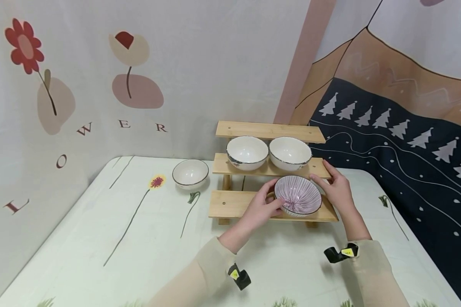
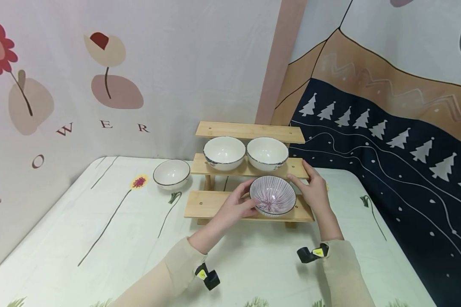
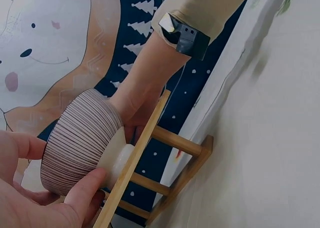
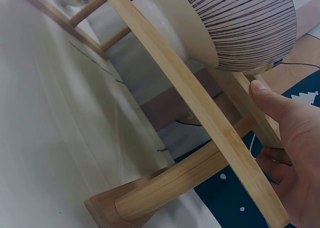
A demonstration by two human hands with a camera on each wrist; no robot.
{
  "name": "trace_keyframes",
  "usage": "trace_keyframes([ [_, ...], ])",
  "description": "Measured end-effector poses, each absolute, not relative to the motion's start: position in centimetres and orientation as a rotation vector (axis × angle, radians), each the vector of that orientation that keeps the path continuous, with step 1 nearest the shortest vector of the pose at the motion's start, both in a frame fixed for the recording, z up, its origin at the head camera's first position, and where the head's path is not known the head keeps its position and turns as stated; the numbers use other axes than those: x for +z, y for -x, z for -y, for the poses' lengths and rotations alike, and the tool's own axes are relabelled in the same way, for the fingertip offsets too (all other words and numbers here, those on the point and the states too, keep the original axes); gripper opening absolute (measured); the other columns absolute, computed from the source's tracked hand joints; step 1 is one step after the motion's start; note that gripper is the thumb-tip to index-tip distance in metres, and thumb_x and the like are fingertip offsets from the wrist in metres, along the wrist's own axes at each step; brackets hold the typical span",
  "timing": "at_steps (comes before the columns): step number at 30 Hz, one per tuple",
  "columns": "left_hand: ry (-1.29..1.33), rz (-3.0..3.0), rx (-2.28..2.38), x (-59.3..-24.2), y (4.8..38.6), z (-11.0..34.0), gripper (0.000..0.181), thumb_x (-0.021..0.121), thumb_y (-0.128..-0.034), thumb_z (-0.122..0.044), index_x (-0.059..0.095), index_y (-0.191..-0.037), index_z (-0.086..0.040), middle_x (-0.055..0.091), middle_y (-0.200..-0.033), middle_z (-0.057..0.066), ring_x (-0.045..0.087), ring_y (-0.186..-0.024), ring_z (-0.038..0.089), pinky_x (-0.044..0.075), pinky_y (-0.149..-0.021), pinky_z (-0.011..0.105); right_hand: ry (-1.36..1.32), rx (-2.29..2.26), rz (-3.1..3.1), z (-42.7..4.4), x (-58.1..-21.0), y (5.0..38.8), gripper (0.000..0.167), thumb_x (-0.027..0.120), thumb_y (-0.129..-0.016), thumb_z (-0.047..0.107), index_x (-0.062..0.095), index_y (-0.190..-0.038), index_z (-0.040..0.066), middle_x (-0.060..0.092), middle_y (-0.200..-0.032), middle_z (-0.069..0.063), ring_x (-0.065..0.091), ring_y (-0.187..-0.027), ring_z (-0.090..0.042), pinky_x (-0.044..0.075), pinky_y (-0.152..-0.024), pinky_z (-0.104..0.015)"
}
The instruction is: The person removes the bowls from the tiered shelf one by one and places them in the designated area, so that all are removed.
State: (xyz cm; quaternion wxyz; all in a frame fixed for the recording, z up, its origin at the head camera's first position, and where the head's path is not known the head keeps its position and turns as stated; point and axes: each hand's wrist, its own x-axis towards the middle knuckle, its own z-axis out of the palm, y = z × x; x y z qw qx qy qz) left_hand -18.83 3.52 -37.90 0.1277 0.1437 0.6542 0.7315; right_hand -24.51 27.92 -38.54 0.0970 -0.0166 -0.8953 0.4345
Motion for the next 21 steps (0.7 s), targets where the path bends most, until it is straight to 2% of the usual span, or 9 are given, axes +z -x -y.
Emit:
trace_keyframes([
  [10,-0.377,-1.85,2.154,-37.6,18.7,-3.3,0.062,0.054,-0.0933,0.005,0.035,-0.152,-0.004,0.04,-0.152,0.023,0.056,-0.125,0.042,0.062,-0.09,0.041,0.031,1.298,2.643,-27.9,-38.5,24.5,0.085,0.063,-0.095,0.049,0.022,-0.158,0.009,0.024,-0.163,-0.022,0.031,-0.147,-0.043,0.033,-0.118,-0.054],
  [21,-0.322,-1.774,2.174,-37.3,18.5,-2.5,0.06,0.051,-0.0913,0.006,0.039,-0.15,-0.002,0.043,-0.151,0.023,0.055,-0.128,0.039,0.061,-0.092,0.044,0.025,1.313,2.644,-28.0,-38.5,24.4,0.086,0.063,-0.095,0.049,0.022,-0.159,0.009,0.023,-0.163,-0.023,0.03,-0.147,-0.044,0.032,-0.118,-0.055],
])
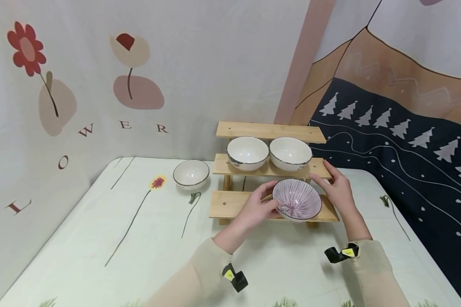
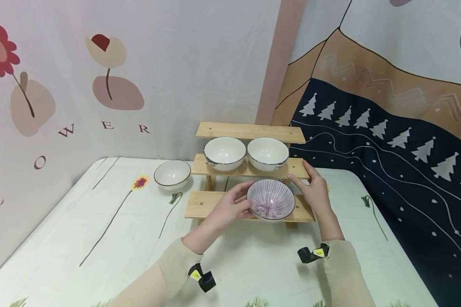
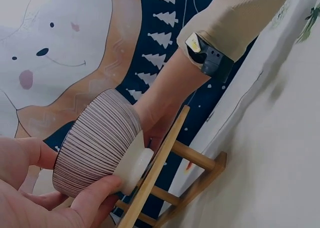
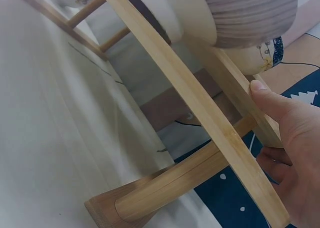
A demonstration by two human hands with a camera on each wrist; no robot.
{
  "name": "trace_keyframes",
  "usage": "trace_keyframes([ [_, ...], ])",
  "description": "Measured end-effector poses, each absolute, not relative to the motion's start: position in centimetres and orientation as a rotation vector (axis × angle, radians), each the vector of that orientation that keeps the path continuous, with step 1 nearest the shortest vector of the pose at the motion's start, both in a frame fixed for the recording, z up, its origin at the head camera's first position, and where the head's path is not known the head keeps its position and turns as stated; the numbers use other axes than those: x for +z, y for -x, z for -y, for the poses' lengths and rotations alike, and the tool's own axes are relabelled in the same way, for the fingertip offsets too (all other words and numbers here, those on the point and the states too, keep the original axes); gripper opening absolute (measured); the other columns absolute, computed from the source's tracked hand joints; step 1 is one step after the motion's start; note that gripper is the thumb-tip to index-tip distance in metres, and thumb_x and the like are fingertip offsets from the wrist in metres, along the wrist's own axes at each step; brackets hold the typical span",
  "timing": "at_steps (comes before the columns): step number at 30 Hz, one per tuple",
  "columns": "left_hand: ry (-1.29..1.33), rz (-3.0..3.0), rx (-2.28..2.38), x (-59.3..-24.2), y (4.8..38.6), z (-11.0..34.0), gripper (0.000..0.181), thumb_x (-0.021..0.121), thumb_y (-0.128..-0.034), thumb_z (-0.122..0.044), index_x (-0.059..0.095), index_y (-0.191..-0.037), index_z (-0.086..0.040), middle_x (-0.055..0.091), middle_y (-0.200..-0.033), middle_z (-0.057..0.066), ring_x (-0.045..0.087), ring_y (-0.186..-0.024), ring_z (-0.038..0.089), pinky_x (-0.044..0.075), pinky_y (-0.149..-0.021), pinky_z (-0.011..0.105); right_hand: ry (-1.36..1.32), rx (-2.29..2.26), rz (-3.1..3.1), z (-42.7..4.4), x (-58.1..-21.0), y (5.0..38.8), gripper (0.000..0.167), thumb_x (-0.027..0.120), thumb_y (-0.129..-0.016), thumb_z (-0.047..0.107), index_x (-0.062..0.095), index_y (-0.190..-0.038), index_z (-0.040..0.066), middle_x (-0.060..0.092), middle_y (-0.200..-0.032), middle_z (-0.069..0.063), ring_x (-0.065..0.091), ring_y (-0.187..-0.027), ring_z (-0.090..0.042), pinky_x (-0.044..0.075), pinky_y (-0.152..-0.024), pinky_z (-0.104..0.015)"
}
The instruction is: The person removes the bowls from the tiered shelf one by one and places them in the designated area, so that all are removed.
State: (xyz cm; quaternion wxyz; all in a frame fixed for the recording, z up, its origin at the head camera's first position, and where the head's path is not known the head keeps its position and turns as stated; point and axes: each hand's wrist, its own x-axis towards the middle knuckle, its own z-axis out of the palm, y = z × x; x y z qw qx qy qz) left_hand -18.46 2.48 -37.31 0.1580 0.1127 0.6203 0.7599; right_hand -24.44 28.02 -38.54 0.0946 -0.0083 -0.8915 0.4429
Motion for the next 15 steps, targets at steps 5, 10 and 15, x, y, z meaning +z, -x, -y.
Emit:
trace_keyframes([
  [5,-0.316,-1.784,2.166,-37.1,18.4,-1.8,0.059,0.051,-0.0914,0.005,0.041,-0.149,-0.004,0.044,-0.15,0.021,0.058,-0.121,0.031,0.062,-0.09,0.041,0.02,1.311,2.64,-28.0,-38.6,24.5,0.085,0.063,-0.095,0.048,0.022,-0.158,0.008,0.023,-0.163,-0.023,0.03,-0.147,-0.044,0.032,-0.118,-0.056],
  [10,-0.299,-1.807,2.157,-36.9,18.2,-1.0,0.059,0.051,-0.0912,0.005,0.042,-0.148,-0.006,0.044,-0.15,0.02,0.061,-0.116,0.028,0.062,-0.089,0.041,0.008,1.307,2.633,-28.1,-38.7,24.6,0.085,0.064,-0.095,0.047,0.023,-0.158,0.008,0.024,-0.163,-0.023,0.031,-0.147,-0.043,0.032,-0.118,-0.055],
  [15,-0.286,-1.82,2.153,-36.7,18.1,-0.2,0.057,0.052,-0.092,0.004,0.044,-0.147,-0.007,0.045,-0.15,0.019,0.063,-0.115,0.029,0.062,-0.089,0.041,0.006,1.321,2.623,-28.1,-38.7,24.5,0.085,0.064,-0.095,0.046,0.023,-0.158,0.006,0.024,-0.163,-0.023,0.03,-0.148,-0.043,0.031,-0.119,-0.055],
])
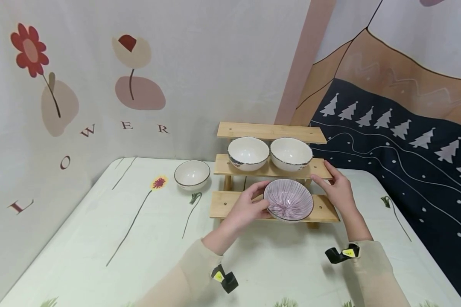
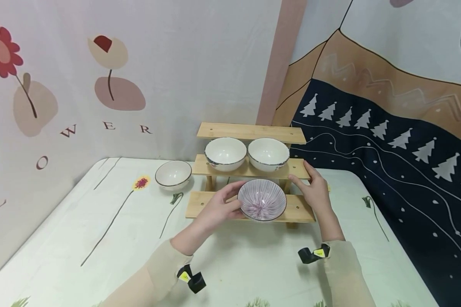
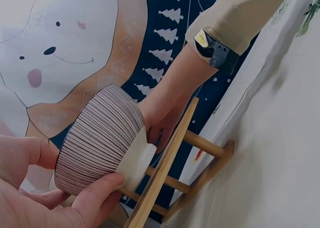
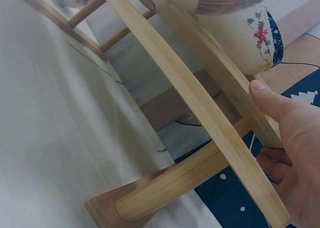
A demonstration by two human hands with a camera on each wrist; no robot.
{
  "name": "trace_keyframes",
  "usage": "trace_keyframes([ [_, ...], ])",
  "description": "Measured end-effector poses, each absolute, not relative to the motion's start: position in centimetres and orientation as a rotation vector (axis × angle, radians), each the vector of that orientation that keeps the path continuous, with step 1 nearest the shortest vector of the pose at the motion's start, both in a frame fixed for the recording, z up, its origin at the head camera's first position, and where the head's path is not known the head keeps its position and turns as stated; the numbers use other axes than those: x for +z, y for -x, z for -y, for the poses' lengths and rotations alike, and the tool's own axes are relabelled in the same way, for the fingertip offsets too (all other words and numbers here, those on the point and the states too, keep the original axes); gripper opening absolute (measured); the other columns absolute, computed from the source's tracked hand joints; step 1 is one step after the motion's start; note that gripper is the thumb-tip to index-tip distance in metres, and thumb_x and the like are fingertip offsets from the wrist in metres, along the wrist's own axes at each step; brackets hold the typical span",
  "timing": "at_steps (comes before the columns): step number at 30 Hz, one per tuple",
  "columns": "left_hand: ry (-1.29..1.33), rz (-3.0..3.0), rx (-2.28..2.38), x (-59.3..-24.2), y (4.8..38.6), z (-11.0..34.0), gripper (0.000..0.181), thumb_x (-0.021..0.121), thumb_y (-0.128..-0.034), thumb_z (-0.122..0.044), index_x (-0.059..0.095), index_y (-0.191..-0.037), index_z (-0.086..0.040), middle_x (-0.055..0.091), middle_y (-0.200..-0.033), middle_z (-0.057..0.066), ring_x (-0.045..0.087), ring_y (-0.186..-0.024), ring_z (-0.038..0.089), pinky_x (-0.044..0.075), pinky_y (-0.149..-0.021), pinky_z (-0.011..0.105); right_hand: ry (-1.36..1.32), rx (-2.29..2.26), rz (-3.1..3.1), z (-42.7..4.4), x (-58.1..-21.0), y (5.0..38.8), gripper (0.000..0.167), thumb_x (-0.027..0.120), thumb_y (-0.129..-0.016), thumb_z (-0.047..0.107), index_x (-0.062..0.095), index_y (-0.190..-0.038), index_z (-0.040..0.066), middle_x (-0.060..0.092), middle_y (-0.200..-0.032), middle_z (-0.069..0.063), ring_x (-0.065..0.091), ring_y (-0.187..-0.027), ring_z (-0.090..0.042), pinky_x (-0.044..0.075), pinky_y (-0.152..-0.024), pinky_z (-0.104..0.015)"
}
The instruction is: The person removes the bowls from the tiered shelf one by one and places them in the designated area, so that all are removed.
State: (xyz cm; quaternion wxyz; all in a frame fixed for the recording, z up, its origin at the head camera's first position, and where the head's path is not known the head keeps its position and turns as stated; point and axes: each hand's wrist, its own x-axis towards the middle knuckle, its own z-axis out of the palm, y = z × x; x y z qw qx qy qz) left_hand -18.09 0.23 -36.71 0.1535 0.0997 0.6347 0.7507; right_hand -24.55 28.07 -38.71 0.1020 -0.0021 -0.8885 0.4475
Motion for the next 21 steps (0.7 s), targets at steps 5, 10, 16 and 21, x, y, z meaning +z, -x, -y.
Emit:
trace_keyframes([
  [5,-0.288,-1.815,2.162,-36.5,17.9,0.6,0.056,0.054,-0.0928,0.003,0.044,-0.147,-0.007,0.045,-0.151,0.02,0.065,-0.114,0.032,0.062,-0.089,0.04,0.013,1.335,2.619,-28.1,-38.7,24.5,0.085,0.064,-0.095,0.045,0.022,-0.158,0.007,0.023,-0.163,-0.023,0.029,-0.148,-0.043,0.031,-0.12,-0.055],
  [10,-0.292,-1.823,2.16,-36.4,17.7,1.4,0.058,0.053,-0.0922,0.004,0.043,-0.148,-0.006,0.044,-0.152,0.02,0.064,-0.116,0.033,0.062,-0.089,0.042,0.003,1.33,2.615,-28.1,-38.7,24.5,0.084,0.064,-0.096,0.044,0.022,-0.158,0.007,0.024,-0.163,-0.023,0.029,-0.148,-0.043,0.03,-0.12,-0.055],
  [16,-0.29,-1.813,2.168,-36.3,17.6,2.3,0.06,0.051,-0.0903,0.006,0.042,-0.149,-0.006,0.044,-0.152,0.02,0.063,-0.114,0.03,0.062,-0.09,0.044,-0.014,1.333,2.613,-28.0,-38.7,24.5,0.084,0.064,-0.096,0.044,0.022,-0.158,0.005,0.023,-0.163,-0.024,0.029,-0.148,-0.043,0.03,-0.12,-0.056],
  [21,-0.29,-1.807,2.176,-36.2,17.4,3.2,0.061,0.051,-0.0896,0.007,0.042,-0.148,-0.007,0.044,-0.152,0.019,0.064,-0.113,0.027,0.062,-0.089,0.043,-0.017,1.332,2.615,-28.1,-38.7,24.5,0.084,0.064,-0.096,0.043,0.022,-0.158,0.005,0.023,-0.163,-0.024,0.028,-0.148,-0.044,0.03,-0.12,-0.056],
])
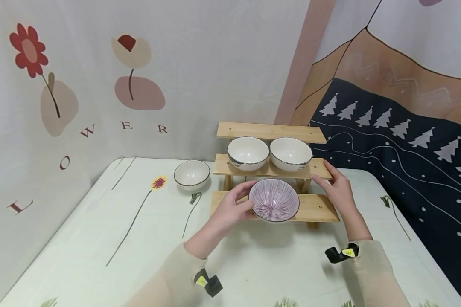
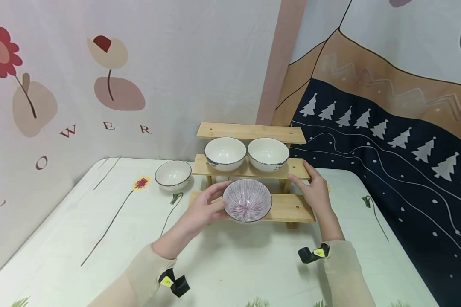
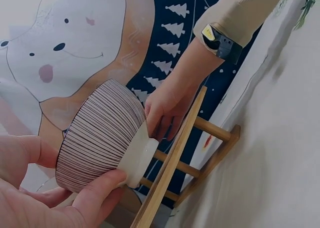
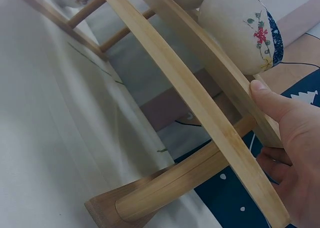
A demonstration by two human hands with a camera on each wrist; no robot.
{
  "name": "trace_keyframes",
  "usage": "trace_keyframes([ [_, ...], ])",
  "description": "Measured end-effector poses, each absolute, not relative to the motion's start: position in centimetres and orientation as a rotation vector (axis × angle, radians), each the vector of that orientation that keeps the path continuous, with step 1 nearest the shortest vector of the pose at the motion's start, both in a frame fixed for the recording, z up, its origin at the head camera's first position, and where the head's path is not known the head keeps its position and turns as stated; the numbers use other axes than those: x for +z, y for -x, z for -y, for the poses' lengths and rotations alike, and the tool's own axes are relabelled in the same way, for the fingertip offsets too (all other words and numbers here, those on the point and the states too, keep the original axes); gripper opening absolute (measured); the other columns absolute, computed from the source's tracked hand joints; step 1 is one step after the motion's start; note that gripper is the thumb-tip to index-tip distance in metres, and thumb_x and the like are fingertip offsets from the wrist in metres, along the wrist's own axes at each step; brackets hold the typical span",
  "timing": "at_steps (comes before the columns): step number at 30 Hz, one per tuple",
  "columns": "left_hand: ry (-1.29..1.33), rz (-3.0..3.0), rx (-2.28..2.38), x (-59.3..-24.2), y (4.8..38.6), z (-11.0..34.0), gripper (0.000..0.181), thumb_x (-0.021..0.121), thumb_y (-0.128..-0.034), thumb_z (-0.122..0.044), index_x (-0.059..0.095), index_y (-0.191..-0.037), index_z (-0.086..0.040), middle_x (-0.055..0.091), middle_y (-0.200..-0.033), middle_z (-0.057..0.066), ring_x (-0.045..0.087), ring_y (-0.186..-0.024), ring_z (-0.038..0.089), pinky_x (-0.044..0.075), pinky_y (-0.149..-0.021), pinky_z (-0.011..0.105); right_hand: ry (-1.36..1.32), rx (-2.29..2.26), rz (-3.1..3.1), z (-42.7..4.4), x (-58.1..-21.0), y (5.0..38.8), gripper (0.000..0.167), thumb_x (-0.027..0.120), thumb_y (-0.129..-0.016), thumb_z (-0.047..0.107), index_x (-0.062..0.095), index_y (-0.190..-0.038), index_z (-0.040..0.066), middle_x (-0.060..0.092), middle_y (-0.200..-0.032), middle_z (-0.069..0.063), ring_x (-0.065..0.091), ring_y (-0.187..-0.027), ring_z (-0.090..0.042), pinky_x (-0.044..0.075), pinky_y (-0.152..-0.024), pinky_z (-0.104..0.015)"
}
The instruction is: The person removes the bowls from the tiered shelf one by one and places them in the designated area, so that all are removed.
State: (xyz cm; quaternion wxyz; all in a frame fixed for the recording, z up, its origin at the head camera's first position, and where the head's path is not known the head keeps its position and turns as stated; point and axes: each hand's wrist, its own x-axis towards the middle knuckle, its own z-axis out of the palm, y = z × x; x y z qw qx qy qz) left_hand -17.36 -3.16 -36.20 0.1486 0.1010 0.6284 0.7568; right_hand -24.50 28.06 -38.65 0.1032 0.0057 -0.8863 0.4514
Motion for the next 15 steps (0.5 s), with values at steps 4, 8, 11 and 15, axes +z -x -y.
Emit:
trace_keyframes([
  [4,-0.296,-1.809,2.171,-36.2,17.1,3.9,0.061,0.05,-0.0897,0.006,0.042,-0.148,-0.006,0.043,-0.153,0.02,0.063,-0.113,0.026,0.062,-0.09,0.043,-0.015,1.326,2.618,-28.1,-38.7,24.5,0.084,0.064,-0.096,0.044,0.023,-0.158,0.005,0.024,-0.162,-0.024,0.029,-0.148,-0.043,0.03,-0.12,-0.056],
  [8,-0.284,-1.83,2.155,-36.1,16.8,4.7,0.061,0.05,-0.09,0.005,0.041,-0.149,-0.006,0.042,-0.154,0.02,0.063,-0.113,0.025,0.061,-0.091,0.043,-0.013,1.325,2.621,-28.1,-38.6,24.5,0.084,0.064,-0.096,0.044,0.022,-0.158,0.006,0.024,-0.163,-0.024,0.029,-0.148,-0.043,0.03,-0.12,-0.055],
  [11,-0.262,-1.856,2.142,-36.1,16.7,5.2,0.061,0.05,-0.0901,0.005,0.042,-0.149,-0.008,0.044,-0.153,0.018,0.063,-0.114,0.025,0.061,-0.091,0.042,-0.015,1.334,2.618,-28.1,-38.6,24.4,0.084,0.063,-0.096,0.044,0.021,-0.158,0.006,0.023,-0.163,-0.023,0.028,-0.148,-0.043,0.03,-0.12,-0.055],
  [15,-0.237,-1.895,2.124,-36.4,16.4,6.2,0.062,0.05,-0.0895,0.005,0.043,-0.149,-0.01,0.045,-0.153,0.017,0.065,-0.111,0.023,0.062,-0.088,0.04,-0.016,1.346,2.613,-28.0,-38.6,24.5,0.085,0.064,-0.095,0.044,0.022,-0.158,0.006,0.023,-0.163,-0.022,0.027,-0.149,-0.041,0.029,-0.121,-0.054],
])
